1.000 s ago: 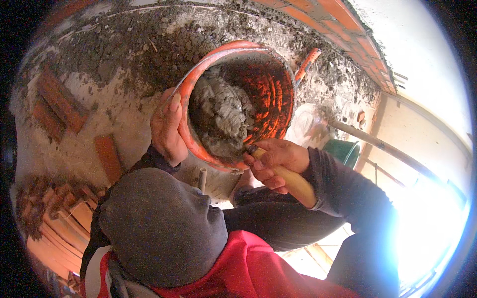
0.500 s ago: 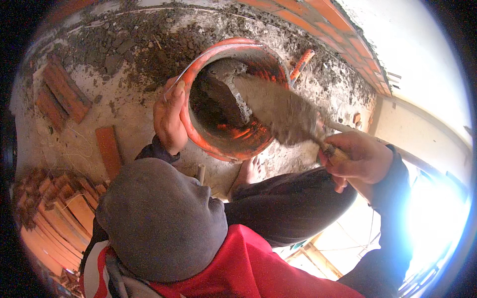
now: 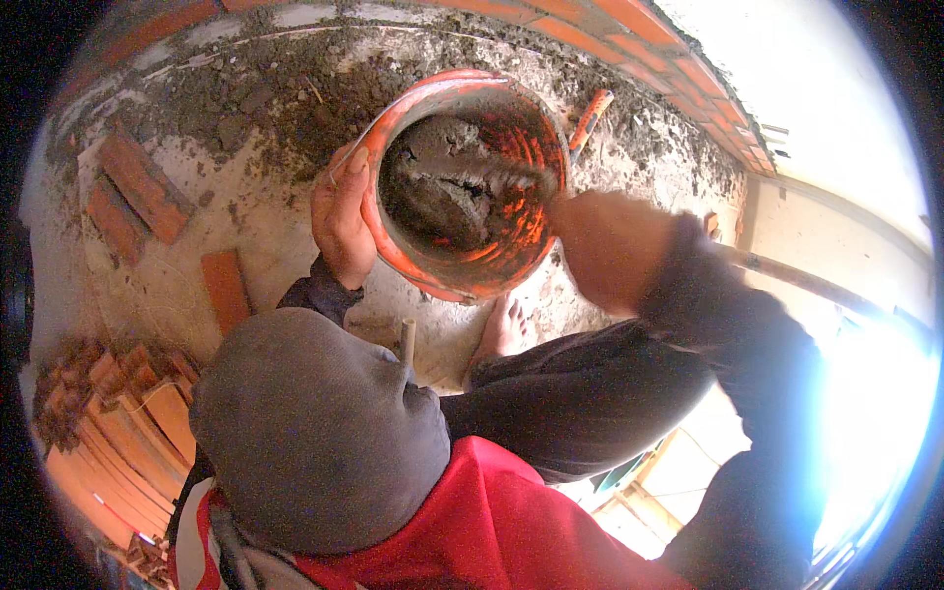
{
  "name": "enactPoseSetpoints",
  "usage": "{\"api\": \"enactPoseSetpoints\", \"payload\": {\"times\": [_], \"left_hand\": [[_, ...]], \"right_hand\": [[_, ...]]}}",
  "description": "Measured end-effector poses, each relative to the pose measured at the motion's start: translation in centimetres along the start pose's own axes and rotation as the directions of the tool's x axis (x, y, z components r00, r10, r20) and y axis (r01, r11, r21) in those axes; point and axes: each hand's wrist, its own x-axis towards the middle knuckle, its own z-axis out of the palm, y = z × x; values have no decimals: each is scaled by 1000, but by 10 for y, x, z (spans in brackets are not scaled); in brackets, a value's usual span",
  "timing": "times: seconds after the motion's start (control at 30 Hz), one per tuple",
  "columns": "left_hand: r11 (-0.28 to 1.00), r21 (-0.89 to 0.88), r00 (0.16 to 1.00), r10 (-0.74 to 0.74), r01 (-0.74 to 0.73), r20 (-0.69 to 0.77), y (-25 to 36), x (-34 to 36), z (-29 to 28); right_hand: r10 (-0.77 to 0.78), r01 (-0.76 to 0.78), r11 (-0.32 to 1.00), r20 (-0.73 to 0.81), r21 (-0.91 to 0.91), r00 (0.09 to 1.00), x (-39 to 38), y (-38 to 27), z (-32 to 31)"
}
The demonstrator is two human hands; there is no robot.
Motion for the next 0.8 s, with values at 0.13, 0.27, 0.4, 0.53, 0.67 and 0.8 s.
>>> {"api": "enactPoseSetpoints", "payload": {"times": [0.13,0.27,0.4,0.53,0.67,0.8], "left_hand": [[988,147,997,-48,40,52,-13,3,4],[997,64,998,-41,38,37,-11,1,2],[992,127,999,-29,27,15,-10,-2,2],[970,242,1000,-14,15,-5,-11,-3,-3],[995,88,999,-50,48,17,-12,0,7],[940,336,998,-62,64,-18,-7,-4,-10]], "right_hand": [[-76,87,995,205,-45,976,37,21,70],[-83,109,989,234,-101,969,11,34,18],[-431,440,882,-90,168,898,-23,48,-14],[-326,722,337,-644,604,692,-12,73,10],[-191,882,-162,-891,443,413,52,43,65],[-41,931,-297,-977,214,211,33,48,58]]}}
